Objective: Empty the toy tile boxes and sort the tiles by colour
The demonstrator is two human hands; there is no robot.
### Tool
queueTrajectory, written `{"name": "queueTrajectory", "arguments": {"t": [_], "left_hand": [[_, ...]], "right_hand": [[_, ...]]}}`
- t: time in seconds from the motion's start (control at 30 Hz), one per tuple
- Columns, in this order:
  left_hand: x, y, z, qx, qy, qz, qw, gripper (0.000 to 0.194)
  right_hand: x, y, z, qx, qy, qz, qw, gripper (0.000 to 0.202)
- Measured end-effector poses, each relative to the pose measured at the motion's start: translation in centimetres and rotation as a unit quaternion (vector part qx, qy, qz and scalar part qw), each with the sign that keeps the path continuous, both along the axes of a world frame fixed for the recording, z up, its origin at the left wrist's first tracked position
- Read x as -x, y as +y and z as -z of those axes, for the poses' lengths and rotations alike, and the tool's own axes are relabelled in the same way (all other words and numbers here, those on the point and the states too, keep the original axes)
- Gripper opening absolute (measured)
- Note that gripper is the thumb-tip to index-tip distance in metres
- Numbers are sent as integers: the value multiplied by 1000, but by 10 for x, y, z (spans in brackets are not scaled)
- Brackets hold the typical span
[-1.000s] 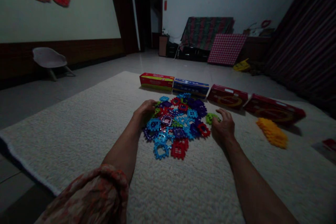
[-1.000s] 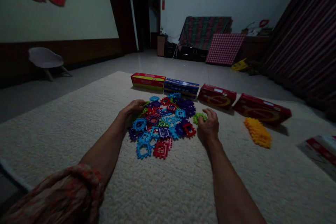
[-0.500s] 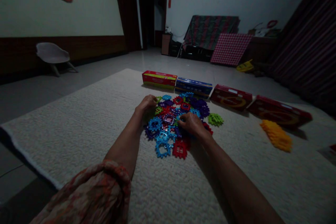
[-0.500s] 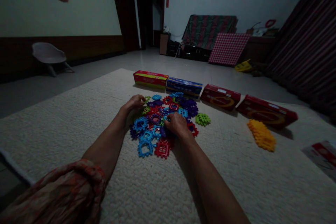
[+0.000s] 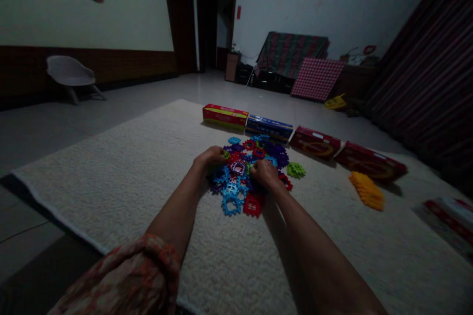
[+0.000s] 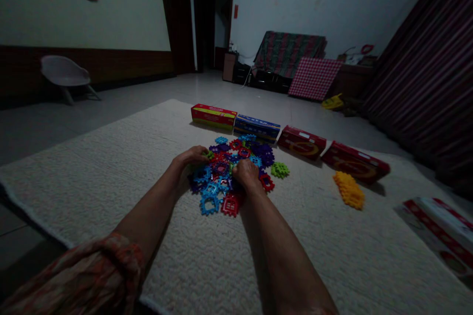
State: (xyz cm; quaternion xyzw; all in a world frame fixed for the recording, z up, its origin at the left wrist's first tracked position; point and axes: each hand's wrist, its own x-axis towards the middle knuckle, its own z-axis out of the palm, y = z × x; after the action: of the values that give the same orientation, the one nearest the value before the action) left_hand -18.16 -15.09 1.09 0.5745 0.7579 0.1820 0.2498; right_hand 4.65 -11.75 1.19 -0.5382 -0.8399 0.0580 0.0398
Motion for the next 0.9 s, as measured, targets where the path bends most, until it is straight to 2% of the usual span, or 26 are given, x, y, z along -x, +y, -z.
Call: {"name": "queueTrajectory", "arguments": {"t": [0.13, 0.23, 0.33, 0.43, 0.53, 0.63, 0.8, 0.9], "left_hand": [[-5, -3, 8, -55, 15, 15, 998, 19], [-8, -5, 10, -59, 33, -8, 998, 21], [-12, -9, 3, -47, 14, -42, 998, 25], [-22, -12, -5, -124, 25, -50, 991, 22], [-43, -9, -7, -233, 27, 9, 972, 19], [-72, -5, -3, -289, -4, 80, 954, 20], [-106, 4, 2, -290, -33, 163, 942, 20], [-112, 11, 1, -283, -31, 181, 941, 19]], "right_hand": [[-14, 4, 5, -77, 87, 18, 993, 24], [-25, 7, 5, -111, 143, 32, 983, 22], [-32, 5, 5, -106, 207, 41, 972, 20], [-37, -2, 6, -88, 311, 53, 945, 18], [-39, -10, 9, -53, 386, 66, 918, 22], [-39, -12, 15, 25, 437, 104, 893, 31], [-38, -13, 22, 146, 483, 145, 851, 38], [-41, -18, 17, 150, 485, 107, 855, 35]]}}
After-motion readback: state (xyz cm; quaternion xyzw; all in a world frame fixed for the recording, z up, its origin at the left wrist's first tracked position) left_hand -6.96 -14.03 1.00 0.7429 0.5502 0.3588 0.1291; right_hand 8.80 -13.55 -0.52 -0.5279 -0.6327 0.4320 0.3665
